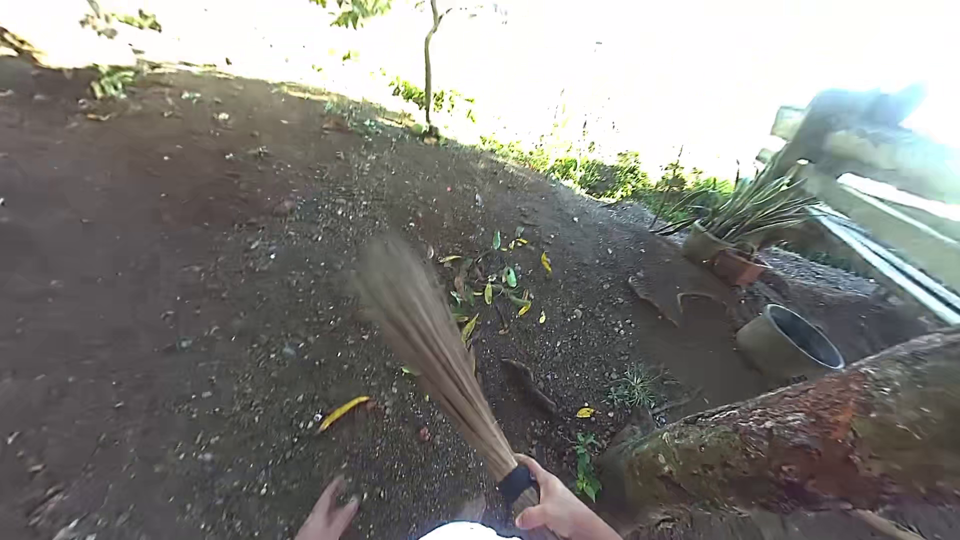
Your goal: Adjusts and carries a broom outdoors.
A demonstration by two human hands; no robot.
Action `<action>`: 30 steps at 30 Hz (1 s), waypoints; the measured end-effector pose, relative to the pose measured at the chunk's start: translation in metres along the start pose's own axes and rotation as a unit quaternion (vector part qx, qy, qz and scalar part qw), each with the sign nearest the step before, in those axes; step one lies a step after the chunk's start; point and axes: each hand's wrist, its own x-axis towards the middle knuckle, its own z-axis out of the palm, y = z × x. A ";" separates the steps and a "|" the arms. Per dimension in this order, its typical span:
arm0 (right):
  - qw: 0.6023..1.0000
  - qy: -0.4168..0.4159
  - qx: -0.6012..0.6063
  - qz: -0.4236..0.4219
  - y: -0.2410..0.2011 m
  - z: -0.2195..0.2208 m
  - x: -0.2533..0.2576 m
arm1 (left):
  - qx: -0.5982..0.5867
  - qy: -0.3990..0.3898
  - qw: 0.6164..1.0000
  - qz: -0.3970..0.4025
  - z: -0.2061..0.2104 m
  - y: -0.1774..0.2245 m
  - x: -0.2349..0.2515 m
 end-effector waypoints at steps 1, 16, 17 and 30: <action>0.998 -0.009 -0.065 -0.010 -0.002 0.006 -0.004 | -0.074 -0.018 0.997 0.003 -0.003 0.024 0.025; 0.967 0.192 -0.154 0.059 -0.091 0.075 0.054 | -0.112 -0.202 0.971 -0.067 0.060 0.143 -0.035; 0.958 0.214 -0.166 0.090 -0.090 0.061 0.054 | -0.093 -0.172 0.980 -0.039 0.058 0.142 -0.043; 0.994 0.002 -0.046 0.097 0.025 0.029 -0.016 | -0.224 -0.080 0.962 -0.137 0.052 0.086 -0.038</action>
